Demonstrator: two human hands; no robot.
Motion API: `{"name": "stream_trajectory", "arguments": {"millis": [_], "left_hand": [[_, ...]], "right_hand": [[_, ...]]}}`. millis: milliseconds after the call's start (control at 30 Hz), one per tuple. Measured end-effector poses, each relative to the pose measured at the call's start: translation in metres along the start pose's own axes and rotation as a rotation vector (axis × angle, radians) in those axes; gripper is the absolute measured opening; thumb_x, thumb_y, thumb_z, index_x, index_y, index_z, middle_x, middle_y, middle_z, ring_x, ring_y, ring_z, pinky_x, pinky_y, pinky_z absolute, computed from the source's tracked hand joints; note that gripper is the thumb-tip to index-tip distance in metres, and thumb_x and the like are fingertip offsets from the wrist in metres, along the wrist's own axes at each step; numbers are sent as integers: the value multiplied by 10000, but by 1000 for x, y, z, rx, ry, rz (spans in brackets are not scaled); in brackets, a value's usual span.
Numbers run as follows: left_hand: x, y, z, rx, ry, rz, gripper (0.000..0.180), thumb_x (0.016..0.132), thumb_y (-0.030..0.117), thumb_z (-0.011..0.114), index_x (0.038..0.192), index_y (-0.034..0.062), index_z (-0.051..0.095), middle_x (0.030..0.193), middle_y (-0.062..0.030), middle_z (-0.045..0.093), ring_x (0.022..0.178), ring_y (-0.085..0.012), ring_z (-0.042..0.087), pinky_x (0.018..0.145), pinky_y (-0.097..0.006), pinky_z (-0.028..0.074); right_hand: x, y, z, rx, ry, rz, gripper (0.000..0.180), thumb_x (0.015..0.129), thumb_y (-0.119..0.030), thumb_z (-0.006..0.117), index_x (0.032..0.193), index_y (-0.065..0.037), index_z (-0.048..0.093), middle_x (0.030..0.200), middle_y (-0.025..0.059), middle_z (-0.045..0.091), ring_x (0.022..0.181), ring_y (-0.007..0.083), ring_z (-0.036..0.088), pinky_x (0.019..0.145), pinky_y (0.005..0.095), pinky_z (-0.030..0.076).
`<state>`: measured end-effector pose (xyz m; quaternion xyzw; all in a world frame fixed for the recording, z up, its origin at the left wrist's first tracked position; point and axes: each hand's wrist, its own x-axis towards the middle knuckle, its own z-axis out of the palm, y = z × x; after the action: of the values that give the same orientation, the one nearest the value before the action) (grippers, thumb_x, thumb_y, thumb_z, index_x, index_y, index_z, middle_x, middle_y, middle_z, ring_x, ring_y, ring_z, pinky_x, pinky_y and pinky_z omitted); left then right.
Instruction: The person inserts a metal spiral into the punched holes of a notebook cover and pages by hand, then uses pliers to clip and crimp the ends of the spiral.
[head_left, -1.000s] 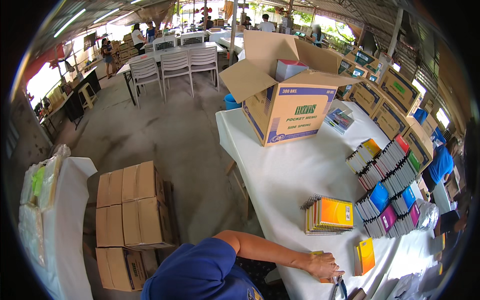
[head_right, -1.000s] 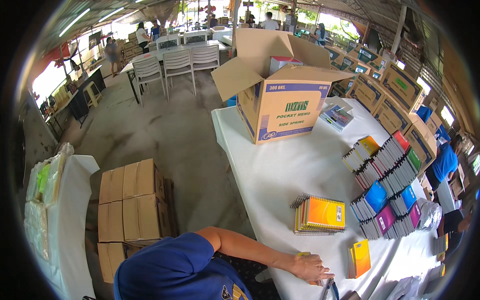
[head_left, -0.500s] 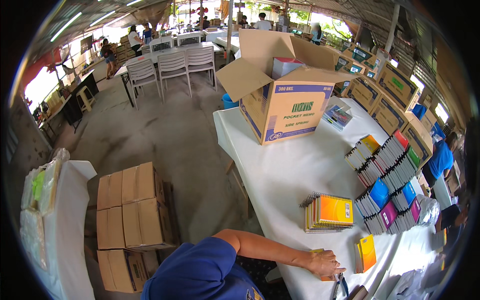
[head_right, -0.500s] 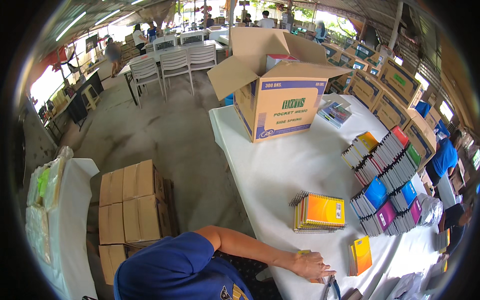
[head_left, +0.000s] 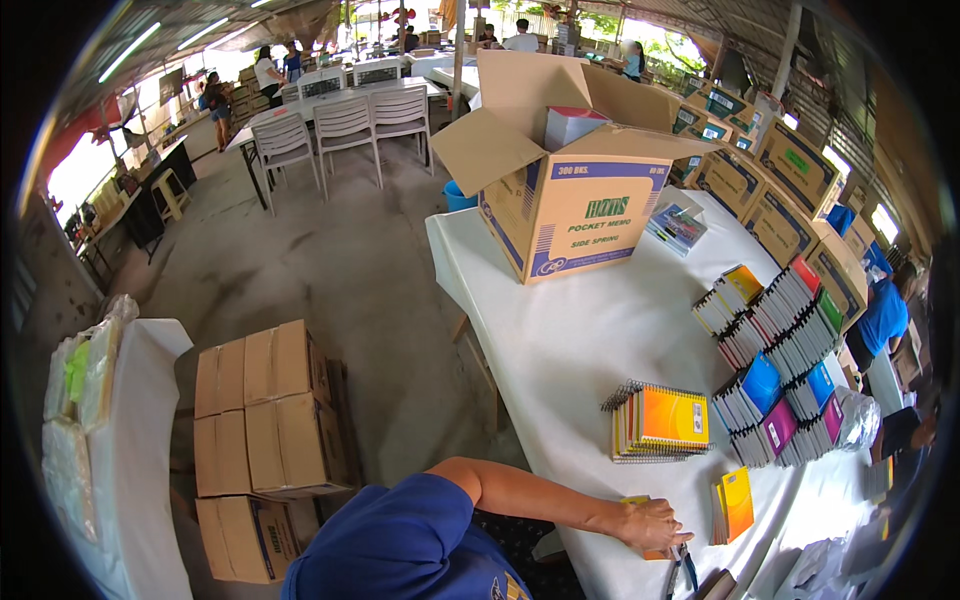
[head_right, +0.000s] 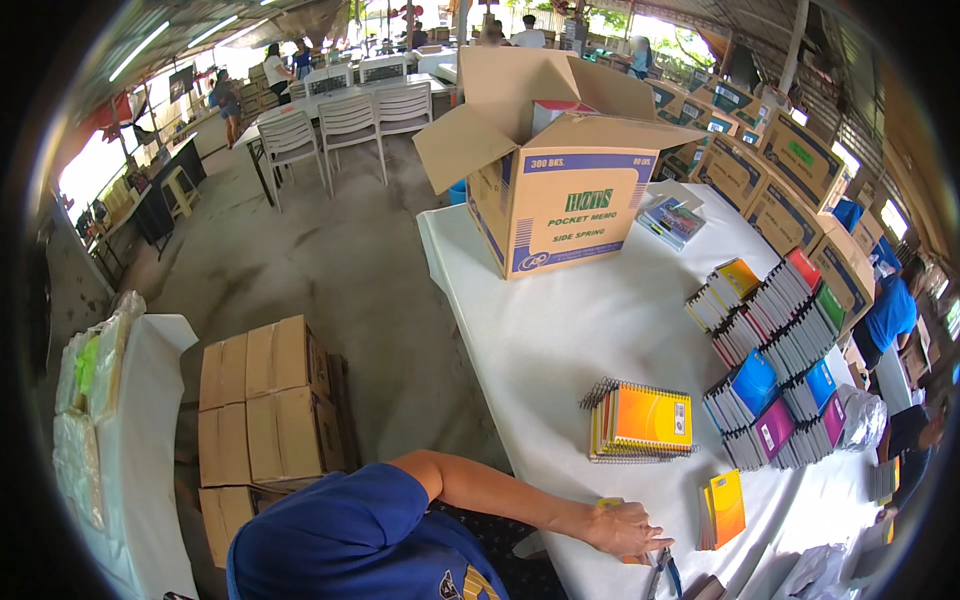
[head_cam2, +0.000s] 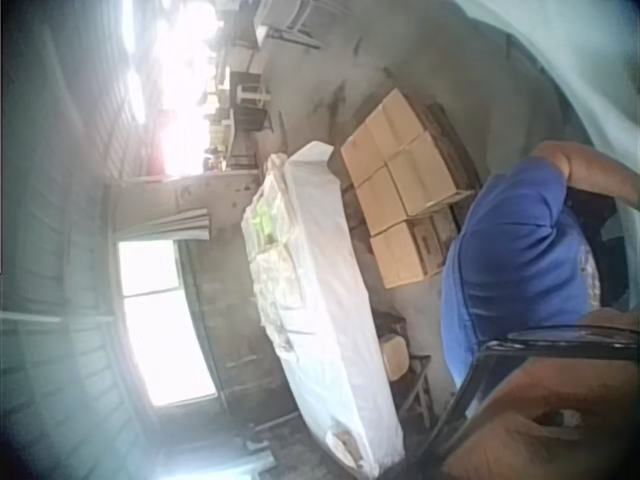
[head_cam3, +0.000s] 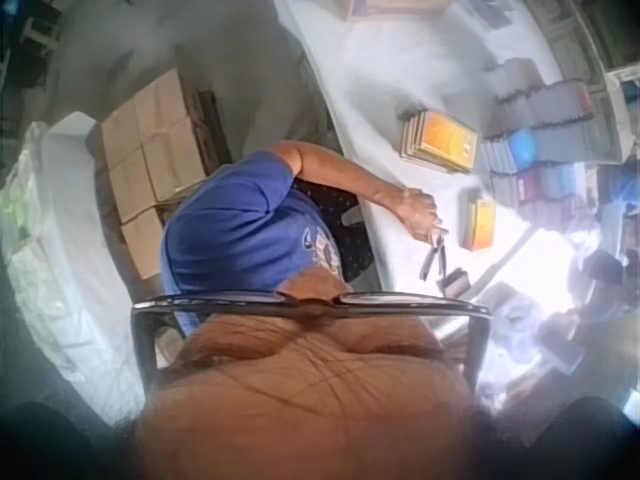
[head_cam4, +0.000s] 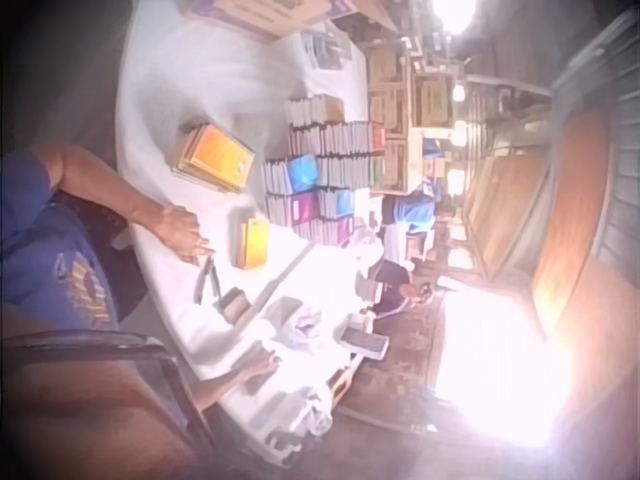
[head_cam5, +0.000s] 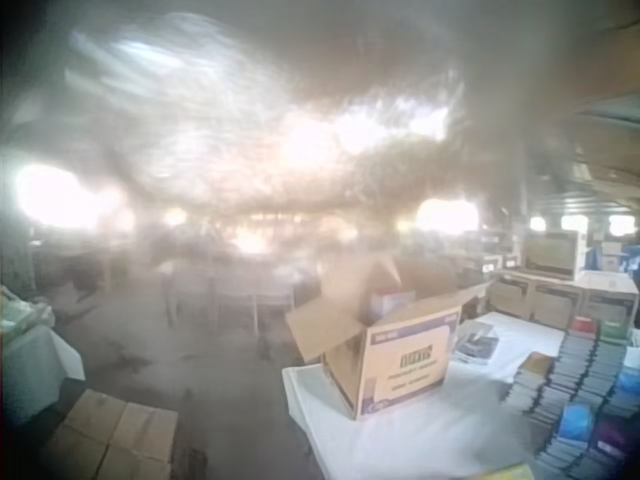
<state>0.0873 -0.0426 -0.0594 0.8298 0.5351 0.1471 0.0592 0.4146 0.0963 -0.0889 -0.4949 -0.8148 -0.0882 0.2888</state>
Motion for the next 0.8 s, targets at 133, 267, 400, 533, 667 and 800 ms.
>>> {"name": "stream_trajectory", "arguments": {"millis": [133, 267, 400, 533, 667, 800], "left_hand": [[2, -1, 1, -1, -17, -1, 640, 965, 527, 449, 1357, 22, 473, 1005, -142, 667, 731, -275, 700, 601, -402, 543], [-2, 0, 6, 15, -9, -40, 651, 962, 530, 456, 1371, 24, 459, 1036, -142, 666, 744, -271, 705, 599, -399, 544], [-2, 2, -1, 23, -6, -25, 652, 953, 526, 473, 1368, 23, 464, 1032, -134, 664, 735, -260, 703, 587, -393, 541], [-2, -2, -2, 5, 24, -24, 635, 944, 521, 493, 1337, 21, 495, 967, -111, 669, 715, -252, 698, 568, -393, 537], [-4, -3, 5, 8, 45, -17, 592, 937, 506, 517, 1289, 30, 527, 858, -86, 665, 681, -258, 690, 558, -396, 534], [-1, -3, 1, 0, 40, -45, 537, 936, 503, 520, 1199, 35, 554, 822, -87, 658, 669, -275, 686, 562, -410, 536]], "right_hand": [[5, -14, -8, 68, -37, -84, 558, 837, -430, 665, 1226, -37, 587, 1153, 153, 640, 1000, 365, 618, 875, 467, 474], [8, -55, -26, 230, -104, -260, 562, 831, -424, 678, 1225, -34, 588, 1163, 152, 642, 1011, 367, 620, 886, 467, 475], [-1, -112, -25, 425, -223, -261, 462, 854, -327, 661, 1204, -29, 614, 1131, 143, 648, 973, 320, 620, 842, 422, 479], [-7, -152, -19, 681, -357, -151, 230, 934, -45, 591, 1139, -17, 692, 1020, 121, 663, 843, 177, 615, 693, 289, 489], [3, -153, -27, 746, -359, -289, 224, 935, -31, 585, 1130, 13, 686, 934, 94, 662, 764, 154, 606, 667, 261, 485], [4, -145, -26, 893, -454, -179, 186, 932, -42, 593, 1079, 36, 675, 886, 91, 664, 757, 146, 605, 684, 249, 497]]}}
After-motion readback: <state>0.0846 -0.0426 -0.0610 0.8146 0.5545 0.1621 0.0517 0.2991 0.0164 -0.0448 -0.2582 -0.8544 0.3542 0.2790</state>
